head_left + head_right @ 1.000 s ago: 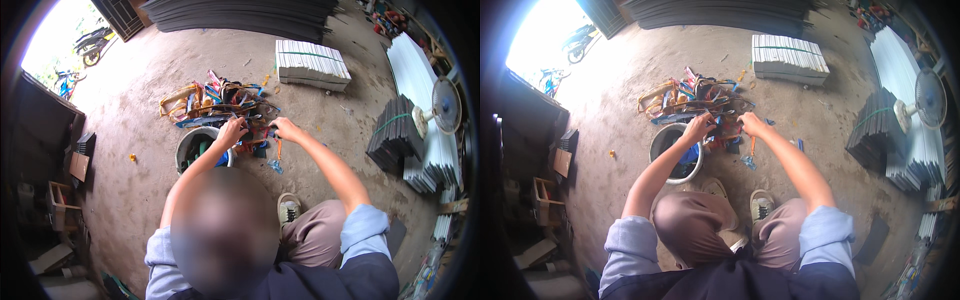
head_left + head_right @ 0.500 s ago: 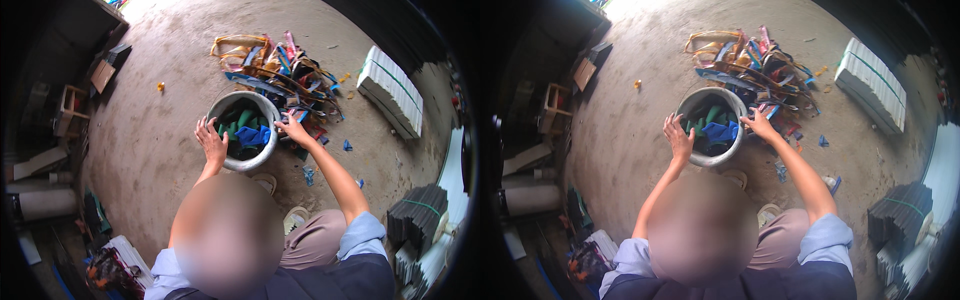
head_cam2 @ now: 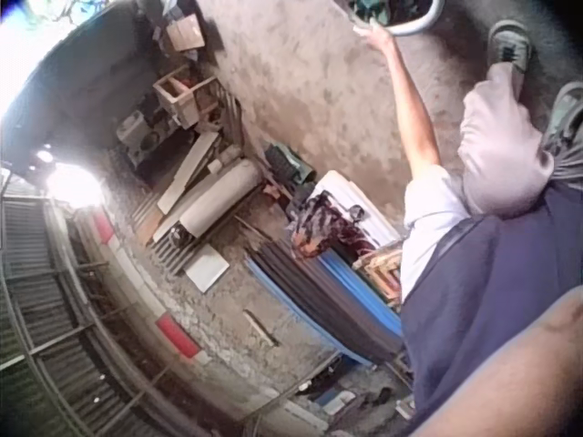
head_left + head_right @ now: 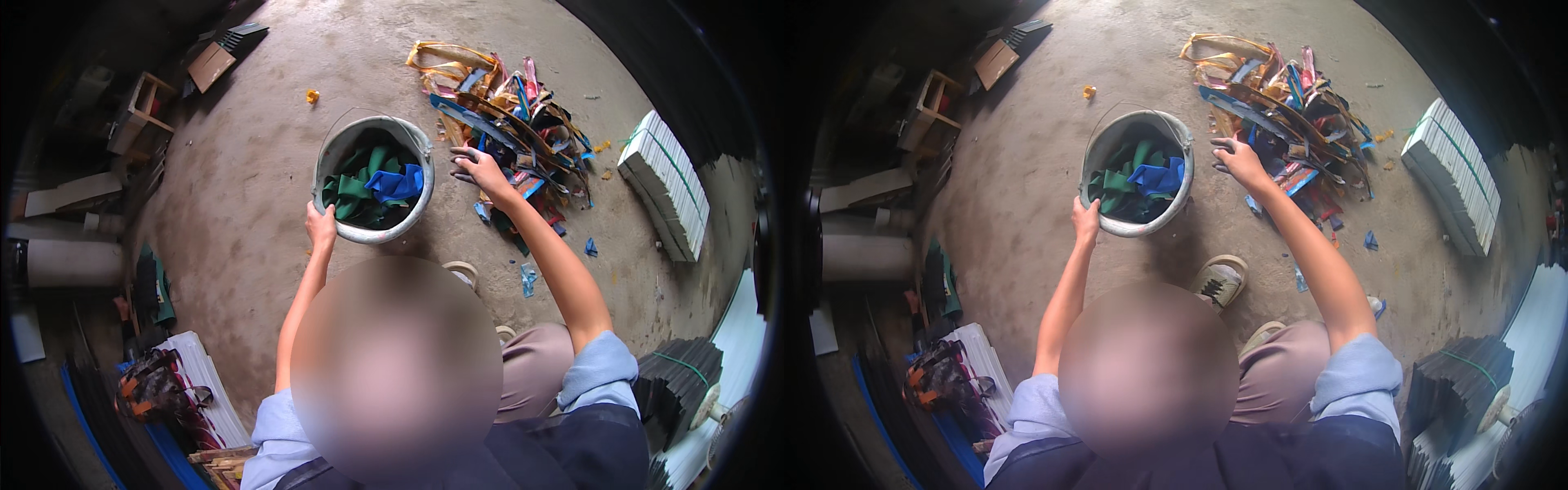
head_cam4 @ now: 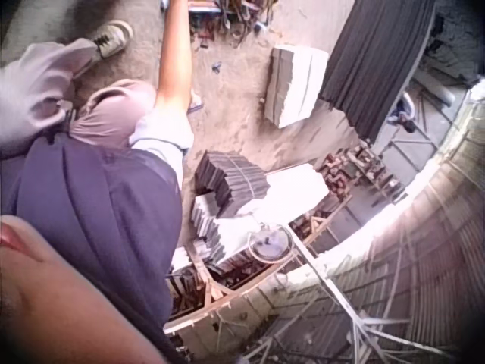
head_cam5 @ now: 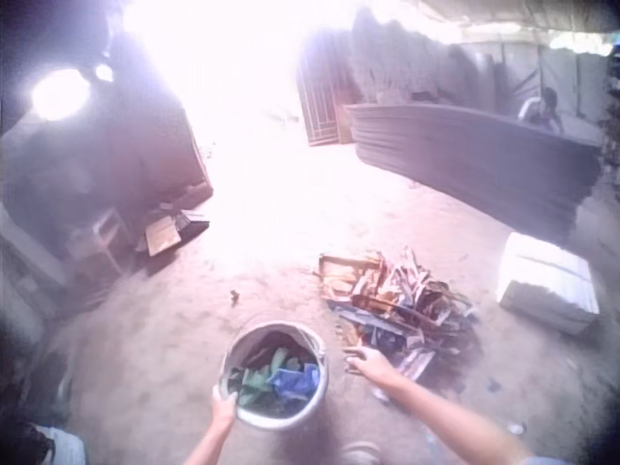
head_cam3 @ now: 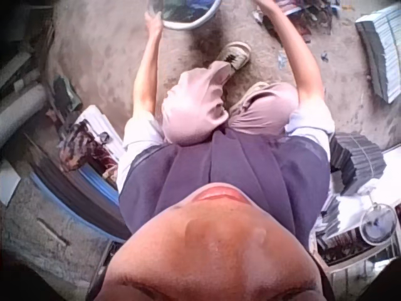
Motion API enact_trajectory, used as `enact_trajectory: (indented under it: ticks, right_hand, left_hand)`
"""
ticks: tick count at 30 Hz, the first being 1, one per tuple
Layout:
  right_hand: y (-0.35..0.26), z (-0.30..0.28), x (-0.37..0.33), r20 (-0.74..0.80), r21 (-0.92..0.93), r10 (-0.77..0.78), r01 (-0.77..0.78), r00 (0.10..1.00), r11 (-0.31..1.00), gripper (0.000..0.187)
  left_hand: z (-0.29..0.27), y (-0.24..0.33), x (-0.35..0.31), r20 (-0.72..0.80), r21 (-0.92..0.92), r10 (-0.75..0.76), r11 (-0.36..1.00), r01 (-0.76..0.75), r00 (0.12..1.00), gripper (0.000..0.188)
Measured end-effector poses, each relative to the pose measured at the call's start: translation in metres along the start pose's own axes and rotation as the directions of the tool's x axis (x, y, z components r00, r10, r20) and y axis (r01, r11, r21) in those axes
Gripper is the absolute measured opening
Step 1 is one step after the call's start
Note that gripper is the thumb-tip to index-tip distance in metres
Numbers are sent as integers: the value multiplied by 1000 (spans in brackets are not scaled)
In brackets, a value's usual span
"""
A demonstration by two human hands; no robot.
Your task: The person sits on the floor and sorts colorful plastic strips and small pieces, placing them into a white sack. They handle the materials by hand, occasionally picking up and moving a wooden frame and a small bottle before continuing to pack the strips into the sack.
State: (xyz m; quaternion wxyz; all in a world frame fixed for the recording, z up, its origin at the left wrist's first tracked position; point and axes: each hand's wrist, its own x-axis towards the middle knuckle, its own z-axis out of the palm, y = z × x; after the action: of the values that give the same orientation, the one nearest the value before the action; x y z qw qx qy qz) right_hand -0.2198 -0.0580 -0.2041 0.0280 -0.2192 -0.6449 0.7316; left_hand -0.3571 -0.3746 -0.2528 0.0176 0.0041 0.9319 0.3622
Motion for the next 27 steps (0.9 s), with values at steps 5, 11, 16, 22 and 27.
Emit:
enact_trajectory:
  ticks: [5,11,16,22,27]
  right_hand:
    - [16,-4,2,-34,-183,132,-136,991,974,28]
    - [44,-54,-10,-183,-238,117,-160,976,958,27]
    - [92,-171,-26,-523,-329,-33,-166,852,930,23]
    - [145,-267,-72,-856,-206,9,-357,517,911,23]
    - [161,-254,-86,-857,-252,-2,-416,516,874,25]
  left_hand:
    - [11,-27,-17,-62,75,-76,994,80,995,57]
    - [11,9,-31,-288,163,119,984,-73,950,67]
    - [30,120,-31,-191,71,633,771,-633,750,62]
    - [168,220,-64,189,-300,909,414,-859,372,68]
    - [251,228,-125,525,-179,848,191,-965,70,96]
